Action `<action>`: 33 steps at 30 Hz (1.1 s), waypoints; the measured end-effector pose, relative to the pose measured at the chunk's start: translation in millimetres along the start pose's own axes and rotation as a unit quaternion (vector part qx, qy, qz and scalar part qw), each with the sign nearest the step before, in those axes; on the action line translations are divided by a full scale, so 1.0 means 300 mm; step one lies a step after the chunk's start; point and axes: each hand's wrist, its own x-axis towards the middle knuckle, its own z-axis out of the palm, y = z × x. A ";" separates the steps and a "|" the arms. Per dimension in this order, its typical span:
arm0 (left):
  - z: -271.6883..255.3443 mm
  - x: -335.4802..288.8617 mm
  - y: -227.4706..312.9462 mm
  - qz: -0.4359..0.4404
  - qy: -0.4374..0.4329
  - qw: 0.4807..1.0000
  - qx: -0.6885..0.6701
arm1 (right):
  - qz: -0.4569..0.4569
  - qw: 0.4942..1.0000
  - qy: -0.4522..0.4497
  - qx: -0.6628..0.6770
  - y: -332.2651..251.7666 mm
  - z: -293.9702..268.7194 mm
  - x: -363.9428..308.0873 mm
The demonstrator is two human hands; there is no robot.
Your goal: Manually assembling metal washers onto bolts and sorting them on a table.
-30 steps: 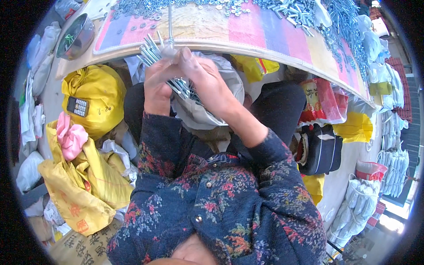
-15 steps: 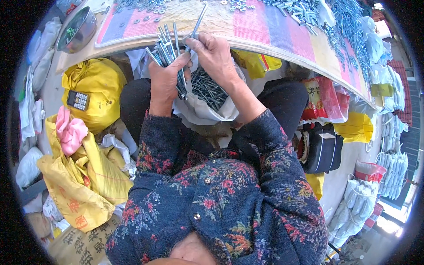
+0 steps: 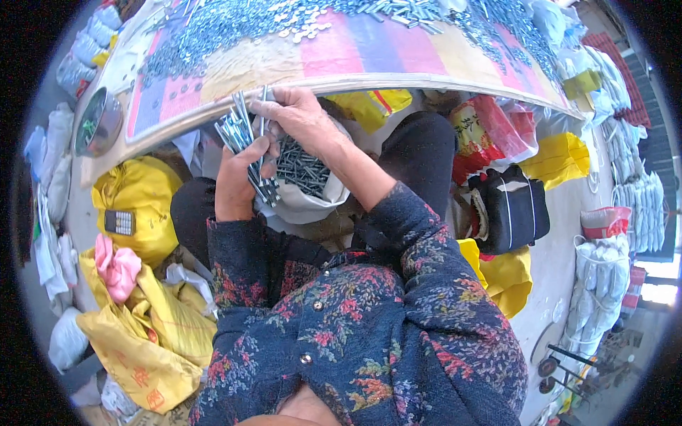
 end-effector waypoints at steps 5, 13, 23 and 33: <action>-0.053 0.036 -0.067 -0.081 -0.063 0.994 -0.034 | -0.037 0.993 0.115 0.004 -0.037 -0.133 0.044; -0.009 0.061 -0.074 -0.134 0.038 0.987 -0.082 | -0.161 0.877 0.288 -0.351 -0.050 -0.499 0.216; 0.028 0.115 -0.095 -0.144 0.045 0.988 -0.036 | -0.150 0.753 0.298 -0.567 -0.032 -0.843 0.493; 0.016 0.124 -0.121 -0.136 0.055 0.989 -0.034 | -0.101 0.603 0.044 -0.790 -0.055 -0.590 0.404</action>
